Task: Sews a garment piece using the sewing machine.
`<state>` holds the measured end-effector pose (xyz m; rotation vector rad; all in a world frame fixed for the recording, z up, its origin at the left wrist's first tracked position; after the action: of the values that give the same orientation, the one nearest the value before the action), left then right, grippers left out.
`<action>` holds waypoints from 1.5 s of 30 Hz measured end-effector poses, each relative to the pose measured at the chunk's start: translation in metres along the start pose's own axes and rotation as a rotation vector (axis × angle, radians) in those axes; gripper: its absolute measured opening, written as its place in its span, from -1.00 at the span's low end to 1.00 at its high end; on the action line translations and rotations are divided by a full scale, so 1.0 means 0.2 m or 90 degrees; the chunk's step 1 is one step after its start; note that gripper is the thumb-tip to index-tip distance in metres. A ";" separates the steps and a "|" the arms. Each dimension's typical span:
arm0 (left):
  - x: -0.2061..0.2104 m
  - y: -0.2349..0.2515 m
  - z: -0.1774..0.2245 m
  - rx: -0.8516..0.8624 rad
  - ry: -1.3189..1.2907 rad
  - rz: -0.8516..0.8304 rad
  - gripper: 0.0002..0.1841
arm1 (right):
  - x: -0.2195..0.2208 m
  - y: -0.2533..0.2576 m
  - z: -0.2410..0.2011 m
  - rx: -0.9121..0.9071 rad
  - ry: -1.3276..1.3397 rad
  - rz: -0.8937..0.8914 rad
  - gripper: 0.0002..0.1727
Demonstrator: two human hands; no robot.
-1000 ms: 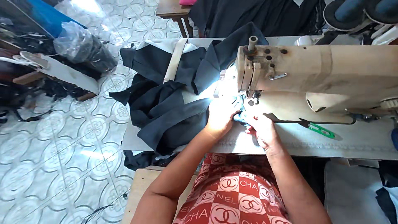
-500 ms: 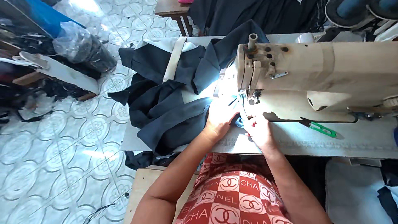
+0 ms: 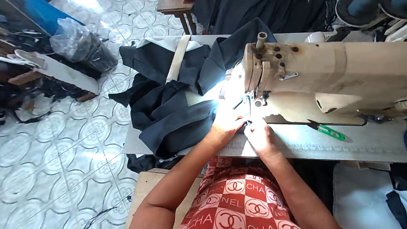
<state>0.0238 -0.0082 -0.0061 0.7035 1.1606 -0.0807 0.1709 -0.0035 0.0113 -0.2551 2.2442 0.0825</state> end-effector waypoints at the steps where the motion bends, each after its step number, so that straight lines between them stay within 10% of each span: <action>1: 0.00 0.00 0.00 -0.009 0.004 -0.001 -0.73 | 0.00 0.00 -0.01 0.006 -0.018 -0.016 -0.64; 16: -0.01 0.02 -0.02 -0.004 -0.021 -0.029 -0.68 | 0.09 -0.06 0.07 -0.220 -0.173 0.169 -0.63; 45: 0.05 0.13 -0.21 -0.118 -0.118 -0.017 -0.77 | 0.02 0.11 0.14 -0.136 0.006 0.160 -0.72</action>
<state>0.0039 0.0386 -0.0107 0.5051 0.9860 -0.0578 0.1856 0.0218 -0.0097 -0.0850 2.2672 0.4577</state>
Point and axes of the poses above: each hand's wrist, its own y-axis towards the middle knuckle, its own x-axis out of the palm, z = x × y, the point moved 3 cm from there along y, towards the middle knuckle, and after that the axes turned 1 degree about -x, right-handed, at the moved point
